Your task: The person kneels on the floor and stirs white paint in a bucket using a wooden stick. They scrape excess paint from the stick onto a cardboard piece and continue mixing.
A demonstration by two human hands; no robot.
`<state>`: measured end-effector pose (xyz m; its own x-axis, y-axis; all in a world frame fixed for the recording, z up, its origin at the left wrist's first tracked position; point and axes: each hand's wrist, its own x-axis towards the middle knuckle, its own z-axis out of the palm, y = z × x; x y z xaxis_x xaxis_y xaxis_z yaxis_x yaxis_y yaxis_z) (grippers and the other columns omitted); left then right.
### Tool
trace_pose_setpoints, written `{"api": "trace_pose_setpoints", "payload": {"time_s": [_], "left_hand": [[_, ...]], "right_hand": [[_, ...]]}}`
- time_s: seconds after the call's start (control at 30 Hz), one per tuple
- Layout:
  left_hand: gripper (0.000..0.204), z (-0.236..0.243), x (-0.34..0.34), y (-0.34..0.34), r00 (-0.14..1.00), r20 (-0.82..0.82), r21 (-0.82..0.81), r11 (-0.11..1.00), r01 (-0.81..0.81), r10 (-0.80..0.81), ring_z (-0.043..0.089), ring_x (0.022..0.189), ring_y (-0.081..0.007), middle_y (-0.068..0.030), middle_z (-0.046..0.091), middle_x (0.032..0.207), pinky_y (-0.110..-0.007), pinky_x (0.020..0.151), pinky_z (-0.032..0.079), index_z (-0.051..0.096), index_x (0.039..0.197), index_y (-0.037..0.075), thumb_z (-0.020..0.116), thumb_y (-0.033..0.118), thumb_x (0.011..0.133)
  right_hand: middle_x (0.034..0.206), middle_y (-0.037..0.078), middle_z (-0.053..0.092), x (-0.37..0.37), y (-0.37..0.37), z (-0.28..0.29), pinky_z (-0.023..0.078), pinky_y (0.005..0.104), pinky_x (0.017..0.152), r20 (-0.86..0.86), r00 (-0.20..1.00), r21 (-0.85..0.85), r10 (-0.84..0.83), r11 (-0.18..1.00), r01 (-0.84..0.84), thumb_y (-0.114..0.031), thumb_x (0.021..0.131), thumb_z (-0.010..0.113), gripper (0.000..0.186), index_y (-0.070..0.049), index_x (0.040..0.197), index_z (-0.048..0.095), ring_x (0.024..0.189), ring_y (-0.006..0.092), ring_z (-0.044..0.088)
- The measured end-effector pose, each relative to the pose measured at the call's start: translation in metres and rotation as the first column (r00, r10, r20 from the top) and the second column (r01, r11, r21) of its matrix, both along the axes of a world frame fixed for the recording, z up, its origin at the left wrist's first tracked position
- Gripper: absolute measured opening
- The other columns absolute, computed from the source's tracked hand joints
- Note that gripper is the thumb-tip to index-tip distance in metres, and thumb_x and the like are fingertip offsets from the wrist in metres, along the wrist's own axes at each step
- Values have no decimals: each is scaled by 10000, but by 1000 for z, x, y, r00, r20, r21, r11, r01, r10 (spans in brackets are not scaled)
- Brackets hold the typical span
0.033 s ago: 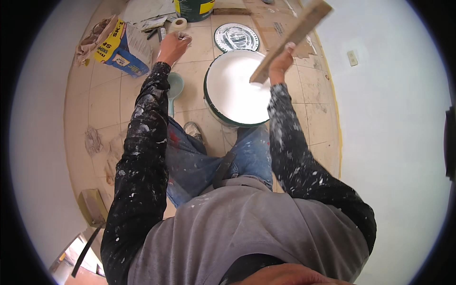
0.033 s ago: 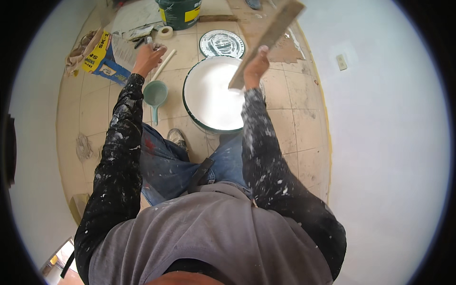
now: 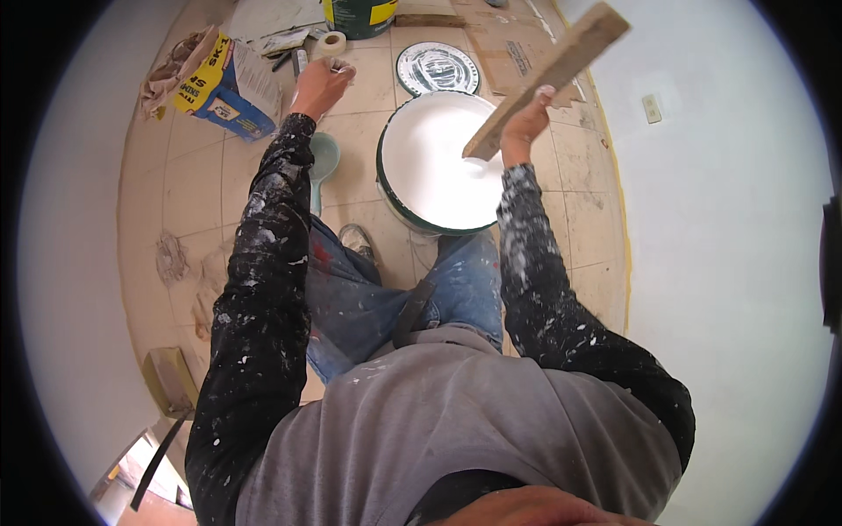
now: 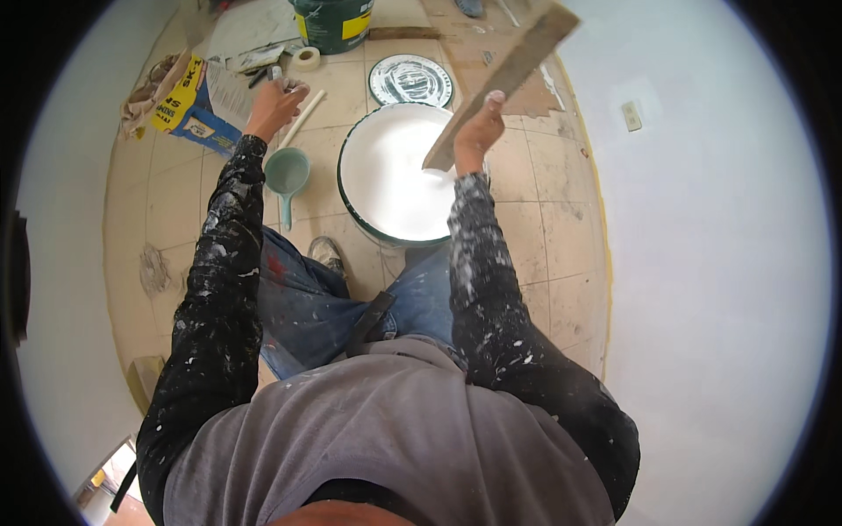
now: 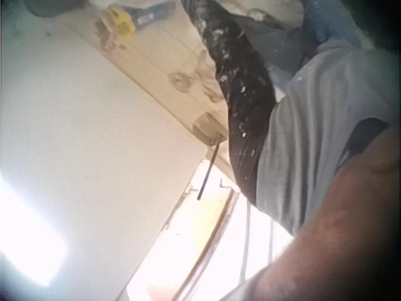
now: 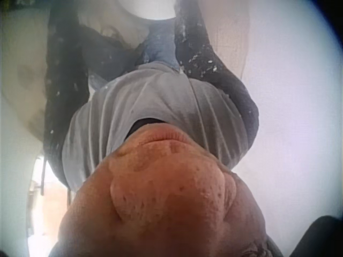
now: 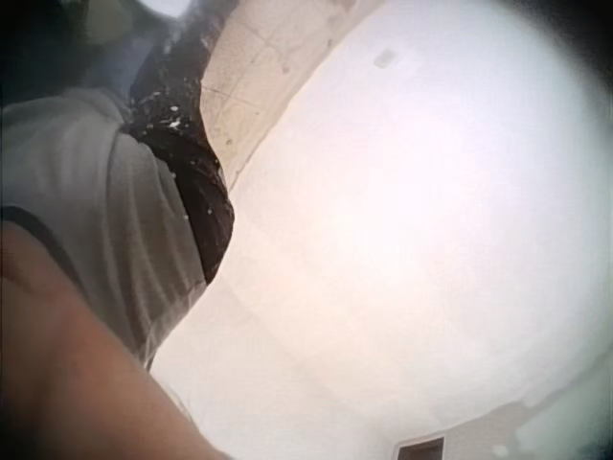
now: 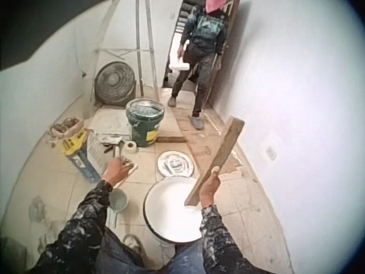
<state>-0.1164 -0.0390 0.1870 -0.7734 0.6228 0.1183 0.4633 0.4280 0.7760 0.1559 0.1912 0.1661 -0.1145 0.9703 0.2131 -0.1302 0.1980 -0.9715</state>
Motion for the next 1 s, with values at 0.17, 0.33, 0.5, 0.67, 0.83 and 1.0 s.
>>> {"api": "trace_pose_setpoints", "payload": {"time_s": [0.17,0.33,0.5,0.67,0.83,1.0], "left_hand": [[337,-12,-21,-7,981,-165,-109,990,86,-103,723,775,-343,-201,733,823,-423,730,554,749,1034,29,674,323,886],[353,17,6,-4,993,120,-12,1000,-3,4,631,541,-172,-87,664,673,-317,546,504,723,989,-21,694,320,902],[324,22,15,8,986,156,-6,998,67,-65,603,525,-123,-45,649,657,-273,516,477,736,953,-5,686,312,915],[344,11,7,3,992,117,-16,999,44,-42,594,520,-131,-50,638,638,-296,516,467,735,953,-12,688,326,913],[367,13,7,-2,983,181,-82,996,44,-28,589,519,-138,-54,633,633,-316,520,466,724,930,-21,683,344,916],[359,10,1,0,990,137,-64,997,43,-34,600,522,-133,-43,631,641,-313,509,464,718,916,-12,687,346,919]], "right_hand": [[1483,109,452,24,-63,162,451,395,1103,-278,871,309,405,896,-317,-750,1013,294,836,-67,1489,368,1304,233,517],[889,110,629,-51,-32,188,491,377,769,-115,894,563,433,770,-301,-647,1025,440,649,-16,1036,591,844,180,584],[806,191,672,-49,-2,24,464,412,733,59,998,230,29,972,-42,-578,1006,541,680,84,929,676,788,221,575],[901,143,630,-8,-37,81,442,371,818,-59,998,230,-36,972,49,-556,1047,466,656,76,1051,640,868,206,538],[709,168,443,-17,-11,155,379,414,665,-1,987,503,161,853,-139,-373,1093,420,471,38,927,580,696,247,410],[843,246,612,-57,26,119,439,440,740,45,991,540,130,831,-134,-407,1074,456,507,64,1014,632,771,324,540]]}}
